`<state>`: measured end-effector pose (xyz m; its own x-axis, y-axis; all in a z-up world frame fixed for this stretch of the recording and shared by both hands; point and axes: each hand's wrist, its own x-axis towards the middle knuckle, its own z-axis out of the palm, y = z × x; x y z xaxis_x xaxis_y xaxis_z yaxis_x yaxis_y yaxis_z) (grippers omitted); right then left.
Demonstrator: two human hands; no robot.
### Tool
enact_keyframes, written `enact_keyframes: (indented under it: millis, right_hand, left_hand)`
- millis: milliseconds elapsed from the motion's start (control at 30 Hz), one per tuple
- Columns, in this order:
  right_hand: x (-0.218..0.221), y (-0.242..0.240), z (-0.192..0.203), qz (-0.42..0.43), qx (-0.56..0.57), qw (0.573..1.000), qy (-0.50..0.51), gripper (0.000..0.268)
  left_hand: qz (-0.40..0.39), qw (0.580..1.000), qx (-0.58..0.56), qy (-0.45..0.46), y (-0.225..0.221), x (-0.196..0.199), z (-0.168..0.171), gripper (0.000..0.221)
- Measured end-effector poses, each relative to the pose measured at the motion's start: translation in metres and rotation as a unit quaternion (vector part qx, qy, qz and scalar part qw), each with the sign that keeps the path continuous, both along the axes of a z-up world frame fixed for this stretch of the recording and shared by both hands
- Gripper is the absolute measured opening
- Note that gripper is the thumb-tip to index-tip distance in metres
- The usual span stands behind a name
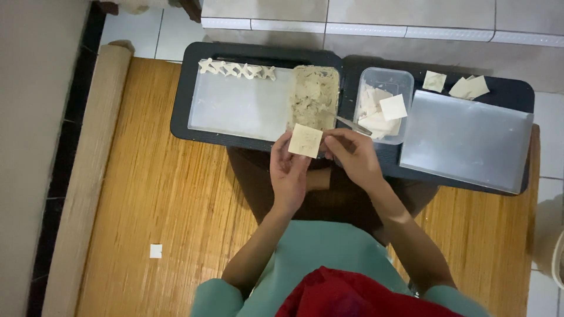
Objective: Folding small squares of dough with a filling into decorative flower-like shapes.
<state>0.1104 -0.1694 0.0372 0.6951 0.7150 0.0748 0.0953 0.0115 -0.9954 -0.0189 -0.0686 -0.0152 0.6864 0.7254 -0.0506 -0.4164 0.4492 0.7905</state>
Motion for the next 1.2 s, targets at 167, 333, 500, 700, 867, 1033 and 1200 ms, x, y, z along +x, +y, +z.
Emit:
enact_keyframes:
  millis: [167, 333, 500, 700, 867, 1033, 1200]
  right_hand:
    - [0.012, 0.006, -0.005, 0.024, 0.038, 0.997, 0.067, 0.018]
    - [0.022, 0.014, 0.011, 0.028, 0.012, 0.993, 0.117, 0.017]
    - [0.035, 0.017, 0.015, 0.038, -0.007, 0.987, 0.154, 0.011]
    - [0.037, 0.018, 0.037, 0.023, -0.028, 0.991, 0.131, 0.009]
    - [0.038, 0.018, 0.040, 0.004, -0.030, 0.993, 0.114, 0.007]
    - [0.039, 0.018, 0.033, -0.018, -0.024, 0.996, 0.080, 0.007]
    - [0.041, 0.017, 0.024, -0.010, 0.016, 0.999, 0.038, 0.008]
  left_hand:
    - [0.031, 0.996, 0.077, 0.032, -0.001, 0.002, 0.009, 0.063]
    - [0.036, 0.984, 0.167, 0.042, 0.010, 0.005, 0.006, 0.062]
    - [0.048, 0.963, 0.266, 0.004, 0.018, 0.016, -0.002, 0.074]
    - [0.028, 0.955, 0.278, -0.099, 0.030, 0.036, 0.015, 0.071]
    - [0.022, 0.960, 0.257, -0.108, 0.032, 0.039, 0.002, 0.081]
    - [0.018, 0.965, 0.240, -0.100, 0.033, 0.042, -0.007, 0.088]
    - [0.036, 0.966, 0.243, -0.081, 0.032, 0.047, -0.008, 0.081]
